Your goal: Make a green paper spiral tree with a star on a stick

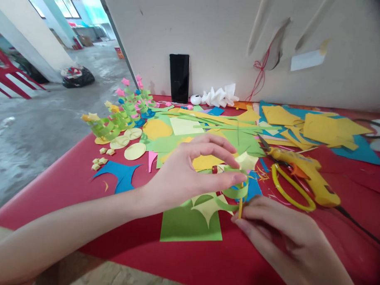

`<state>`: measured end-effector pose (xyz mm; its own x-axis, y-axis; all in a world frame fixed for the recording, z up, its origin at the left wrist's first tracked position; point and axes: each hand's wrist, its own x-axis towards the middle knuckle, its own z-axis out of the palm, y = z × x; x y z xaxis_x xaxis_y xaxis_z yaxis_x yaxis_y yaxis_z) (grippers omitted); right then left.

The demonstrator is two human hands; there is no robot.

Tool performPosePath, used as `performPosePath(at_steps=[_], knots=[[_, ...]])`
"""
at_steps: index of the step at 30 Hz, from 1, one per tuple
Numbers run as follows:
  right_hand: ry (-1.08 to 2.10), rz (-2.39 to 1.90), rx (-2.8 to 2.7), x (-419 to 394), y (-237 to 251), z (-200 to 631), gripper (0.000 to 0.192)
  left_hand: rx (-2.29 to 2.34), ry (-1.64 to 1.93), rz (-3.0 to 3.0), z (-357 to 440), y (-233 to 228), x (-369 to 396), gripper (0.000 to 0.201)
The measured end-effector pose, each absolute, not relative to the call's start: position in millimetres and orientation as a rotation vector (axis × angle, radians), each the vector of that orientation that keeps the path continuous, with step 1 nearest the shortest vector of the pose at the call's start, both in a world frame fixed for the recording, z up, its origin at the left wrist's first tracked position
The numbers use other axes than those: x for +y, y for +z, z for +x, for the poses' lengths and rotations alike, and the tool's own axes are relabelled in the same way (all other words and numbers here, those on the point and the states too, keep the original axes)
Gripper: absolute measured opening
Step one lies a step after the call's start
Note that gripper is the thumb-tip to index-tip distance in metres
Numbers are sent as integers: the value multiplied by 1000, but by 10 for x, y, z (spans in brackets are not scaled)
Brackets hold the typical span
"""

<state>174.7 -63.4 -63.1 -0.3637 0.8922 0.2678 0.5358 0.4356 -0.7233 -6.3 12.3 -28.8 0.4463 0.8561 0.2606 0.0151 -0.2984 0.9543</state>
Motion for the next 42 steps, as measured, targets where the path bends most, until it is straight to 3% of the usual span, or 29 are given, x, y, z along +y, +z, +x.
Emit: performPosePath(at_steps=[42], knots=[[603,-1199,-2074,-647,-618,1733,8,772,968,1757,-89,-267,107,24]])
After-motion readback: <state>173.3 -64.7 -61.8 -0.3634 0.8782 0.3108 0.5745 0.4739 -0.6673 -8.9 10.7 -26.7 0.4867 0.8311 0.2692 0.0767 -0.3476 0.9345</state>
